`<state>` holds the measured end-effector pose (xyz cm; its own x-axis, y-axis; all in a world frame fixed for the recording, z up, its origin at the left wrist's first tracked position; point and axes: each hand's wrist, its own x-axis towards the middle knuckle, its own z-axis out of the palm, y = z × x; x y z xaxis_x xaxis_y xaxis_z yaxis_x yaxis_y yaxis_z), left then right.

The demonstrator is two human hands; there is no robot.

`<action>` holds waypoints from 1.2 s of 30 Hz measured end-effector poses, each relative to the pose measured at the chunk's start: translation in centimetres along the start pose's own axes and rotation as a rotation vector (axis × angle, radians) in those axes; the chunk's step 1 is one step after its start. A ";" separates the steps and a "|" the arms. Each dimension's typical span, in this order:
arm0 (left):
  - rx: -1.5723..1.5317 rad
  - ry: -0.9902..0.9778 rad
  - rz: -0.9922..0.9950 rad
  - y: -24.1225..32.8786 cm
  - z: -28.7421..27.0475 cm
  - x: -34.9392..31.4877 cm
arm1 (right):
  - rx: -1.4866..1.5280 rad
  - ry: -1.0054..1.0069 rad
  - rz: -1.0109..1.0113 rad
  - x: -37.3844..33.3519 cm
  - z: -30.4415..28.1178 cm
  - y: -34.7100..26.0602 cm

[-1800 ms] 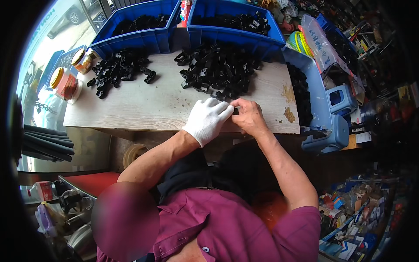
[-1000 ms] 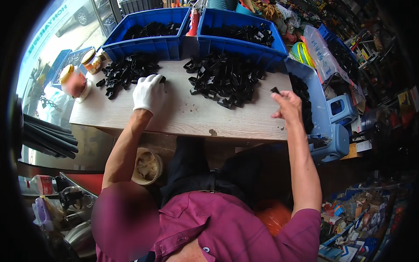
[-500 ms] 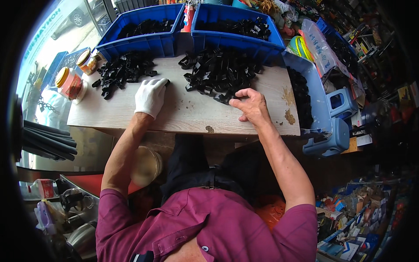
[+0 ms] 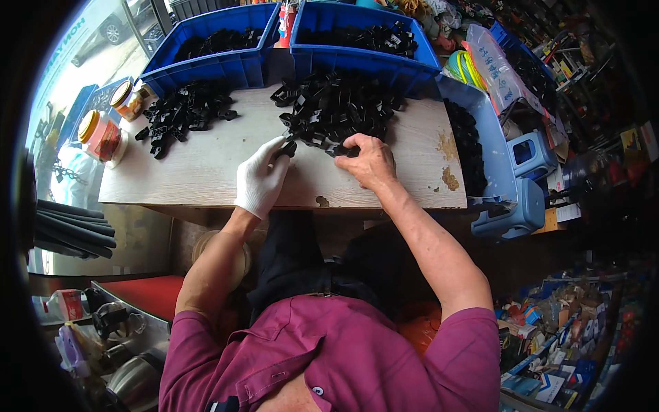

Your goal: The person inspects and sorts small black plastic components on a workbench by hand, wearing a white glove.

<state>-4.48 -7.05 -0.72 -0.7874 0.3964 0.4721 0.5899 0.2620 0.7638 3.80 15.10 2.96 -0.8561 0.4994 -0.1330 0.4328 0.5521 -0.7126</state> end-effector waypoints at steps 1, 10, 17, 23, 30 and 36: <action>-0.100 0.006 -0.071 0.3 0.2 -0.2 | -0.028 -0.003 -0.027 0.0 0.3 -0.3; -0.240 0.063 -0.106 0.2 1.0 -0.5 | 0.108 0.048 -0.146 0.4 1.6 0.6; -0.213 -0.034 -0.182 1.3 0.7 -0.3 | -0.013 0.073 -0.171 0.8 1.9 0.9; -0.444 -0.044 -0.275 0.7 1.8 -0.1 | 0.058 0.031 -0.077 0.3 1.4 0.5; -0.724 -0.069 -0.328 3.8 5.6 0.8 | 0.870 -0.029 -0.083 -3.3 1.7 1.2; -0.721 -0.106 -0.291 3.3 7.3 0.8 | 0.888 -0.073 -0.008 -3.8 1.5 1.7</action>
<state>-1.85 0.57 -1.03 -0.8499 0.4906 0.1922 0.0719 -0.2533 0.9647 7.35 13.18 1.24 -0.8871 0.4373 -0.1475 0.0738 -0.1811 -0.9807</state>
